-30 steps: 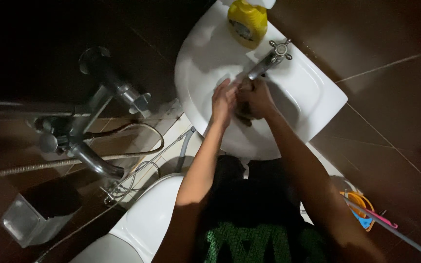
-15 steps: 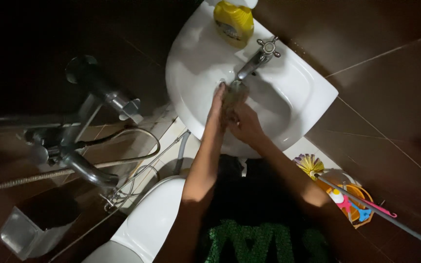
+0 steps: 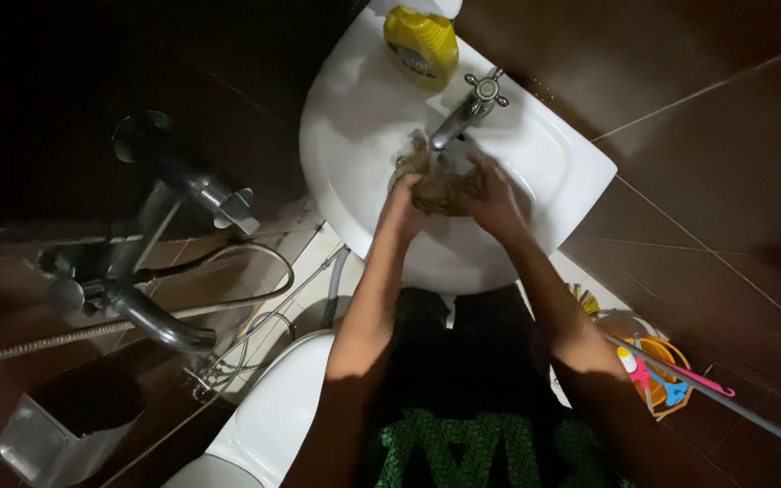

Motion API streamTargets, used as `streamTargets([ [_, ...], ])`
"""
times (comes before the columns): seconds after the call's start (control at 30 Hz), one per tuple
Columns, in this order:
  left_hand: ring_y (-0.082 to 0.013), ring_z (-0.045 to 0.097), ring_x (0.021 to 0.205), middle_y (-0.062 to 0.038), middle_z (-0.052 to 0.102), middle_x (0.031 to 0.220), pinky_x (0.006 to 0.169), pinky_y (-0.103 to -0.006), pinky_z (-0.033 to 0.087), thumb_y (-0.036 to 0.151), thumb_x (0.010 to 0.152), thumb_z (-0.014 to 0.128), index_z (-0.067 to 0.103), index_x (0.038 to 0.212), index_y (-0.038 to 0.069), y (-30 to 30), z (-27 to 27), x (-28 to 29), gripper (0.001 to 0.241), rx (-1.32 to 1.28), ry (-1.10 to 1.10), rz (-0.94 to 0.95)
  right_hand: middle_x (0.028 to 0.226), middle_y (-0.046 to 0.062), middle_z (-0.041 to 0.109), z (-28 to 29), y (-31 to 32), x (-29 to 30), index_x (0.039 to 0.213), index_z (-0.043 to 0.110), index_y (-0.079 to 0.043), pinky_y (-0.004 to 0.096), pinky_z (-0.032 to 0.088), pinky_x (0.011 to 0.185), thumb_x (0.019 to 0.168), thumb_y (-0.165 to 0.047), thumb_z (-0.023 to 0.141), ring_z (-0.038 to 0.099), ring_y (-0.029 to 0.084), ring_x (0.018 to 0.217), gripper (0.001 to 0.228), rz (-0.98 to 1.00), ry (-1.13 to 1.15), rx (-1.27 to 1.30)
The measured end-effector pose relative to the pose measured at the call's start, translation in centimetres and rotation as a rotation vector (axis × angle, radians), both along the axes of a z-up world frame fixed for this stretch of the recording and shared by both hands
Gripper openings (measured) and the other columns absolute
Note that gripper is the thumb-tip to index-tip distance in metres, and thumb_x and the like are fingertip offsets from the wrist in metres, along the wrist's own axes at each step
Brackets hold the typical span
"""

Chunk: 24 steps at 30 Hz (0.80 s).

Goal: The person wipes the brown tiled wall with a cloth, then moves to the sink to rinse the cloth under running water. They proceed to wipe the sink basin and faucet with the cloth.

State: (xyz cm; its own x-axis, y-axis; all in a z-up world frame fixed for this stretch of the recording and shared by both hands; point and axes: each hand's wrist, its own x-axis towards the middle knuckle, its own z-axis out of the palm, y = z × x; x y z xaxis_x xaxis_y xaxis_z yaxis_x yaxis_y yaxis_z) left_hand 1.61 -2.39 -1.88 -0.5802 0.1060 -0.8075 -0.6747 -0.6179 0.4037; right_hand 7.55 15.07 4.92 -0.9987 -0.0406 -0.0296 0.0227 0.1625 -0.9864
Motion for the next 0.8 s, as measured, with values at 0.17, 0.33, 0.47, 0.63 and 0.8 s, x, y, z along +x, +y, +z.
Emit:
streamTargets([
  [0.17, -0.0434, 0.058, 0.129, -0.025, 0.055, 0.141, 0.106, -0.0499, 0.053, 0.007, 0.098, 0.062, 0.047, 0.142, 0.016, -1.8, 7.2, 3.3, 0.047, -0.759, 0.705, -0.719, 0.086, 0.003, 0.073, -1.2, 1.8, 1.2, 0.101, 0.077, -0.022, 0.036, 0.054, 0.079, 0.091, -0.030, 0.075, 0.069, 0.019, 0.080, 0.013, -0.072, -0.277, 0.239],
  [0.33, -0.0512, 0.032, 0.143, -0.032, 0.018, 0.159, 0.117, -0.0664, 0.035, 0.006, 0.096, 0.059, 0.032, 0.149, 0.009, 0.4, 2.3, 1.7, 0.060, 0.201, 0.108, 0.116, 0.093, 0.011, 0.071, 0.9, 2.0, 2.3, 0.105, 0.074, -0.014, 0.043, 0.053, 0.085, 0.098, -0.024, 0.074, 0.070, 0.031, 0.091, 0.012, -0.164, -0.066, 0.268],
  [0.47, -0.0418, 0.049, 0.135, -0.030, 0.049, 0.139, 0.109, -0.0541, 0.041, 0.015, 0.083, 0.071, 0.055, 0.134, -0.002, -1.2, -3.5, -0.1, 0.057, 0.005, 0.054, 0.107, 0.123, 0.022, 0.067, 2.1, 2.3, 3.0, 0.137, 0.054, -0.009, 0.047, 0.060, 0.078, 0.104, -0.033, 0.066, 0.070, 0.035, 0.096, 0.042, -0.079, -0.216, 0.082],
  [0.63, -0.0453, 0.039, 0.138, -0.031, 0.043, 0.145, 0.113, -0.0561, 0.030, 0.025, 0.086, 0.076, 0.047, 0.143, -0.003, 1.7, 3.3, -2.0, 0.071, 0.053, 0.001, 0.065, 0.105, 0.024, 0.067, 1.7, 3.2, 2.8, 0.119, 0.062, -0.001, 0.051, 0.056, 0.076, 0.089, -0.010, 0.074, 0.067, 0.039, 0.093, 0.034, -0.195, 0.009, 0.143],
  [0.8, -0.0452, 0.028, 0.150, -0.031, 0.028, 0.160, 0.124, -0.0632, 0.016, 0.024, 0.092, 0.071, 0.037, 0.155, 0.001, 3.1, 14.0, 1.6, 0.075, -0.146, 0.122, -0.275, 0.101, 0.015, 0.070, 5.3, 3.8, 0.2, 0.113, 0.066, -0.005, 0.044, 0.051, 0.096, 0.098, -0.005, 0.068, 0.067, 0.028, 0.102, 0.015, -0.408, 0.253, 0.158],
])
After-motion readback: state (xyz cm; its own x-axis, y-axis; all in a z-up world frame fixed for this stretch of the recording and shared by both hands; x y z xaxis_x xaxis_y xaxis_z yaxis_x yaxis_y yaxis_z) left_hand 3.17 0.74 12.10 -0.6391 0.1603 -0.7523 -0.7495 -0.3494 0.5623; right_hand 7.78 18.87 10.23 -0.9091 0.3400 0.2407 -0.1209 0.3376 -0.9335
